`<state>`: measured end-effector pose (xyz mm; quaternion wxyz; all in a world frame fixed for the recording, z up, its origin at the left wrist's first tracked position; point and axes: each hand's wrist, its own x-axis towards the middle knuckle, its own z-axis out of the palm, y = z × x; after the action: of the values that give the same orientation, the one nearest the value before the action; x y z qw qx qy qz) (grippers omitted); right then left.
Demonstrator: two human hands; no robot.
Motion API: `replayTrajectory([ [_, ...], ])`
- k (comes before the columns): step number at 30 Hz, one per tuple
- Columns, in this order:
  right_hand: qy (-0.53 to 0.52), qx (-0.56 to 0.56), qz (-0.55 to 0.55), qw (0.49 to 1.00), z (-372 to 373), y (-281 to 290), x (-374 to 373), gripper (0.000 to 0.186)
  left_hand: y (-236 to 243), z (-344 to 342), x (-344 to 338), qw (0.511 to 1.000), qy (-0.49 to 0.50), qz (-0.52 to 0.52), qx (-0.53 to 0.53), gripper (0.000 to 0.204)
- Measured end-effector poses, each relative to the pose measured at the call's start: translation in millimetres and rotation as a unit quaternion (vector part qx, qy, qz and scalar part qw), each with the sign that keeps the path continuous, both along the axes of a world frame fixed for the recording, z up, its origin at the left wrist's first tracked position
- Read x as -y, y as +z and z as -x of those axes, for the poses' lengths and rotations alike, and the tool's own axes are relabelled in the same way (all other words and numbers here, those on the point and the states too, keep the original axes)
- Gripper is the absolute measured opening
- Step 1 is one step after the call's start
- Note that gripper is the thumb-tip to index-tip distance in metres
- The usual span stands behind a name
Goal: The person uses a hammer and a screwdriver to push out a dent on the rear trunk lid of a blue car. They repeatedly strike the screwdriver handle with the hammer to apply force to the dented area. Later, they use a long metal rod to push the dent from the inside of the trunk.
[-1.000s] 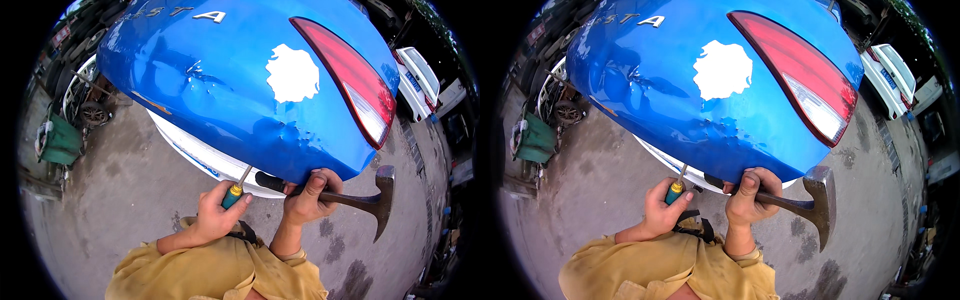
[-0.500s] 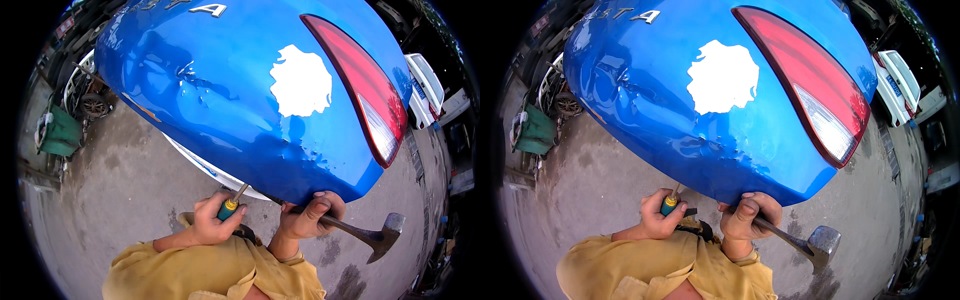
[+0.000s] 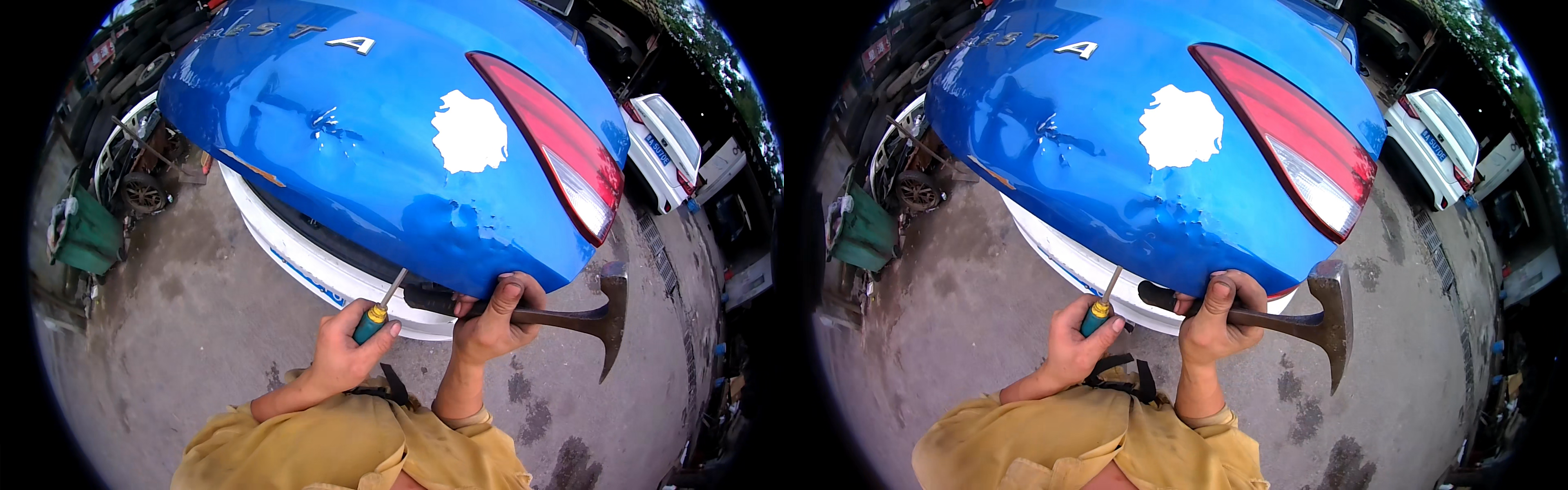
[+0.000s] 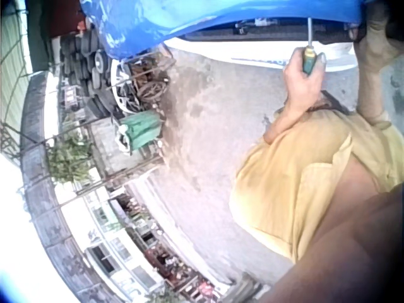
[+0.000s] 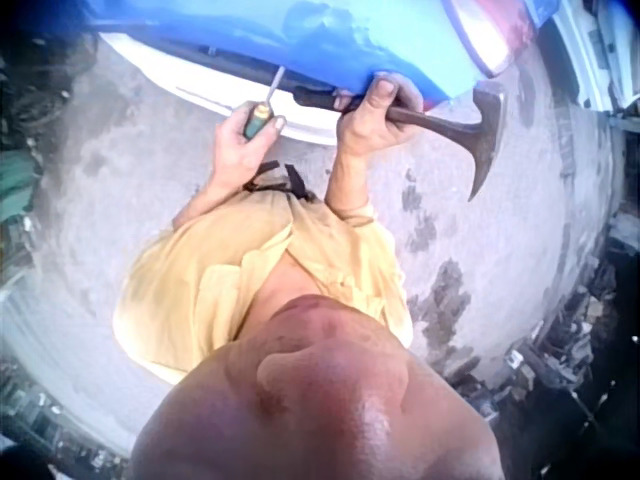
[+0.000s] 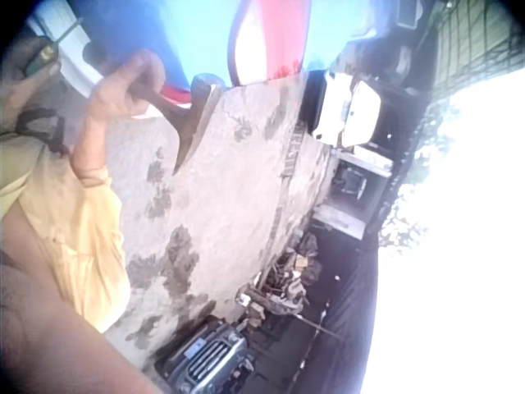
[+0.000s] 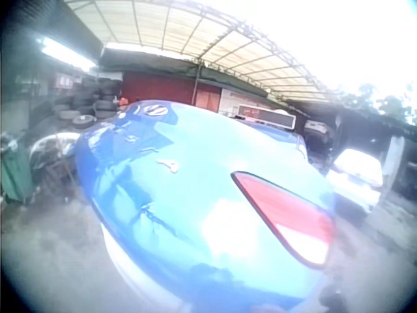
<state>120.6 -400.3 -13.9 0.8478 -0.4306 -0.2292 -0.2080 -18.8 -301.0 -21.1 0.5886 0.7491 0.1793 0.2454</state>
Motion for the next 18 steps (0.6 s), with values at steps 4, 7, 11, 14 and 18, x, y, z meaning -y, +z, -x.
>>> replayTrajectory([
  [4,0.001,-0.009,0.007,1.0,2,-3,1,0.028,-5,0,1,0.999,0.013,-0.029,0.007,0.024],
  [7,0.012,-0.017,0.002,1.0,6,-7,1,0.03,-12,2,1,0.998,0.018,-0.057,0.003,0.023],
  [11,-0.004,-0.038,0.027,0.999,14,-13,7,0.039,-33,-1,-4,0.992,0.022,-0.121,0.041,0.022],
  [14,-0.036,-0.064,0.055,0.996,15,-7,7,0.044,-43,-14,-14,0.98,0.01,-0.172,0.101,0.016],
  [18,-0.002,-0.033,0.063,0.997,18,-12,14,0.04,-51,-14,-16,0.969,-0.005,-0.198,0.151,0.02],
])
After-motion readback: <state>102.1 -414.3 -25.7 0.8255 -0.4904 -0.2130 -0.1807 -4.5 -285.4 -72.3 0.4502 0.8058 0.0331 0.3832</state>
